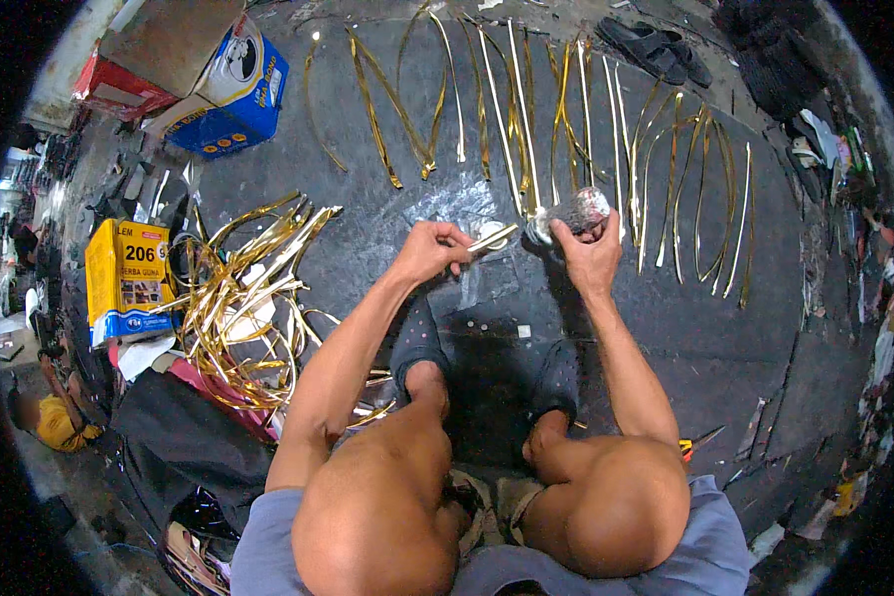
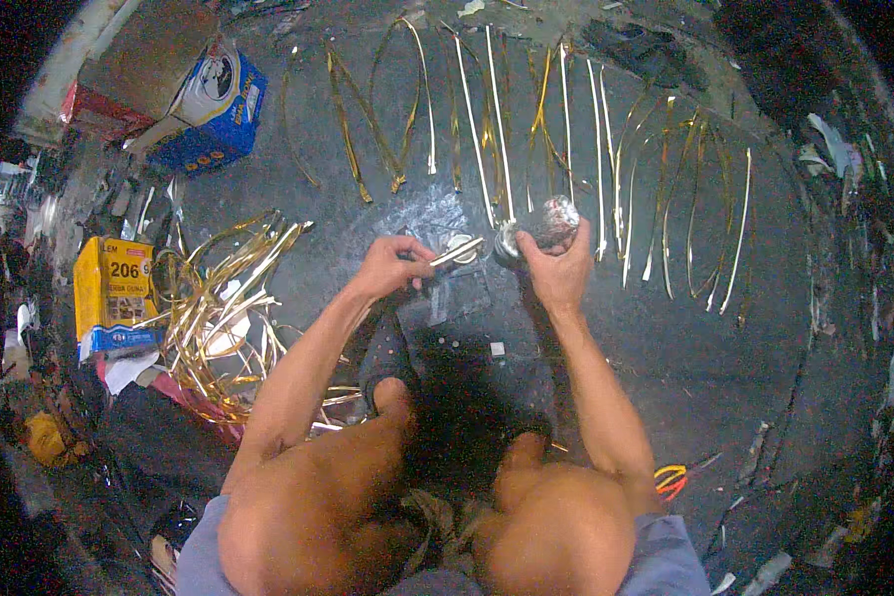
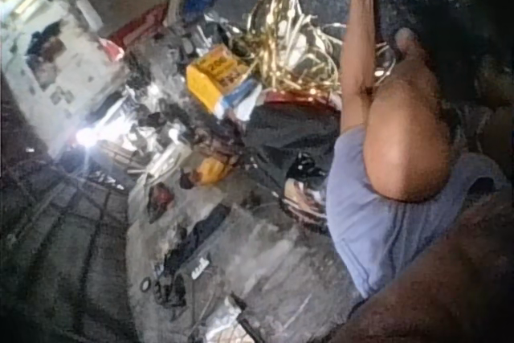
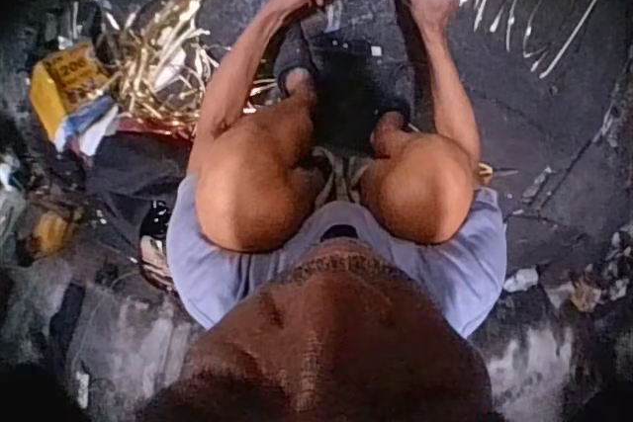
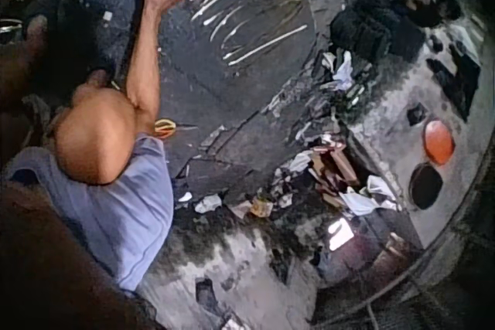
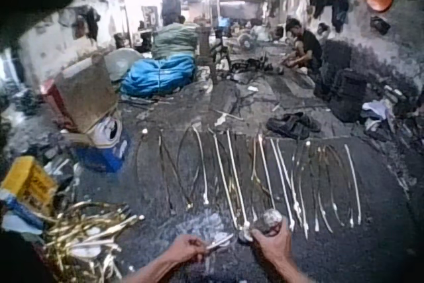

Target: The person sits on the floor and repeatedly wraps thin gold and white strips around a small cylindrical object. They place each wrapped strip on the floor beside them. The workspace is cluttered with boxes and loose strips.

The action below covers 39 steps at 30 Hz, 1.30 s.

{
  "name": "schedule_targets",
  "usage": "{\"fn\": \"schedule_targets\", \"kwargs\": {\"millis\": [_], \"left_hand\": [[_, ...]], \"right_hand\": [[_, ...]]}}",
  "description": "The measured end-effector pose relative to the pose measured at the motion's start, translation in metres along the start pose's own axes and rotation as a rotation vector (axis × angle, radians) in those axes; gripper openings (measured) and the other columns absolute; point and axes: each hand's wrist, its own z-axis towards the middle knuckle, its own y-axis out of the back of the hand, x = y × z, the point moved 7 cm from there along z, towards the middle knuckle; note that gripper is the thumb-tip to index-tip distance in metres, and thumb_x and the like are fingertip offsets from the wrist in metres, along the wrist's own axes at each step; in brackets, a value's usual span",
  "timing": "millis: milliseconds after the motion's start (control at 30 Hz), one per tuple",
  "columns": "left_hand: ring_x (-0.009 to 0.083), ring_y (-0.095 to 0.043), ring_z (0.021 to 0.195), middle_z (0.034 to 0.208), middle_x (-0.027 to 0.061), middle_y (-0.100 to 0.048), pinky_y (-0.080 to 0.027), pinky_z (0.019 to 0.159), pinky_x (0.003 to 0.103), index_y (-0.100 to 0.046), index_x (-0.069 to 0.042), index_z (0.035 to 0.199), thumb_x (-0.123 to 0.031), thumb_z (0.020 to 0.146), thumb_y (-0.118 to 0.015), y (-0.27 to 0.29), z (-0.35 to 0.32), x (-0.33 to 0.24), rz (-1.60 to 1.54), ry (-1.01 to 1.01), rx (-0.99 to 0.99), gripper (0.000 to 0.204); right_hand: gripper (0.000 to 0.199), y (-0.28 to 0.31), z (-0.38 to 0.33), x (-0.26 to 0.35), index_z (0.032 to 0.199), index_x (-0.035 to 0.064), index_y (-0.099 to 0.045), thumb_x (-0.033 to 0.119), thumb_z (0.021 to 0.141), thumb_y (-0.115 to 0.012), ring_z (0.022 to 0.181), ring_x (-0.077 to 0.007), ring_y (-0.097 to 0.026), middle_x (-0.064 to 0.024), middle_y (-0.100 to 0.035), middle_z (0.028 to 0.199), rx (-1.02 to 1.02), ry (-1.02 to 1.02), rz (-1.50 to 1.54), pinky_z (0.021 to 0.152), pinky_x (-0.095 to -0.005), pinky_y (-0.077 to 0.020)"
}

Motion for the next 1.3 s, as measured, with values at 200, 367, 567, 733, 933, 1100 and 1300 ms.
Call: {"fn": "schedule_targets", "kwargs": {"millis": [200, 367, 567, 733, 933, 1100, 1300], "left_hand": [[0.0153, -0.068, 0.069, 0.079, 0.0084, -0.076, -0.054, 0.064, 0.034, -0.080, -0.005, 0.084, -0.012, 0.076, -0.078, 0.003, 0.044, 0.021, 0.350, -0.097, -0.134, 0.011], [0.0211, -0.070, 0.087, 0.092, 0.0101, -0.076, -0.054, 0.081, 0.036, -0.078, -0.007, 0.099, -0.014, 0.072, -0.077, 0.007, 0.043, 0.019, 0.432, -0.096, -0.179, 0.028], [0.0322, -0.065, 0.113, 0.113, 0.0154, -0.068, -0.051, 0.099, 0.038, -0.054, -0.005, 0.135, -0.007, 0.070, -0.079, -0.030, -0.020, -0.072, 0.286, -0.805, -0.273, 0.070], [0.0318, -0.067, 0.110, 0.114, 0.0170, -0.069, -0.053, 0.095, 0.040, -0.058, -0.003, 0.126, -0.007, 0.071, -0.084, -0.034, -0.001, -0.053, 0.315, -0.566, -0.212, 0.061], [0.0278, -0.070, 0.104, 0.110, 0.0157, -0.071, -0.053, 0.092, 0.038, -0.058, -0.004, 0.126, -0.010, 0.074, -0.084, -0.049, 0.010, -0.063, 0.323, -0.607, -0.163, 0.058], [0.0367, -0.068, 0.105, 0.111, 0.0184, -0.068, -0.053, 0.090, 0.041, -0.059, -0.003, 0.123, -0.010, 0.076, -0.080, -0.032, -0.004, -0.053, 0.375, -0.671, -0.233, 0.052], [0.0403, -0.064, 0.112, 0.116, 0.0223, -0.066, -0.051, 0.097, 0.044, -0.058, -0.002, 0.124, -0.010, 0.076, -0.076, -0.029, -0.010, -0.058, 0.404, -0.615, -0.223, 0.052]], "right_hand": [[0.068, -0.047, -0.010, 0.019, 0.127, 0.0008, -0.050, 0.025, 0.075, -0.088, 0.082, -0.0285, -0.075, -0.0182, -0.073, 0.100, 0.156, 0.149, 0.094, 0.072, -0.0394, -0.0591], [0.074, -0.081, -0.043, 0.029, 0.138, -0.0018, -0.045, 0.025, 0.080, -0.084, 0.092, -0.0366, -0.071, -0.0235, -0.067, 0.113, 0.246, 0.504, -0.254, 0.078, -0.0418, -0.0587], [0.065, -0.082, -0.053, 0.021, 0.138, 0.0000, -0.044, 0.004, 0.079, -0.072, 0.115, -0.0374, -0.063, -0.0218, -0.062, 0.125, 0.365, 0.481, -0.260, 0.093, -0.0420, -0.0550], [0.044, -0.073, -0.017, -0.025, 0.121, 0.0026, -0.055, -0.001, 0.078, -0.066, 0.092, -0.0262, -0.068, -0.0177, -0.068, 0.107, 0.313, 0.051, -0.083, 0.081, -0.0370, -0.0550], [0.021, -0.095, 0.031, -0.120, 0.098, 0.0014, -0.066, 0.011, 0.081, -0.076, 0.074, -0.0213, -0.067, -0.0077, -0.070, 0.085, 0.227, -0.242, -0.061, 0.069, -0.0346, -0.0539], [0.020, -0.070, 0.009, -0.056, 0.077, 0.0064, -0.055, -0.001, 0.084, -0.072, 0.058, -0.0157, -0.055, -0.0057, -0.059, 0.073, 0.396, -0.737, 0.480, 0.049, -0.0281, -0.0417], [0.013, 0.103, 0.041, 0.116, 0.108, -0.0075, -0.059, -0.005, 0.095, -0.060, 0.072, -0.0105, -0.047, -0.0080, -0.058, 0.089, 0.353, -0.476, 1.217, 0.057, -0.0219, -0.0404]]}}
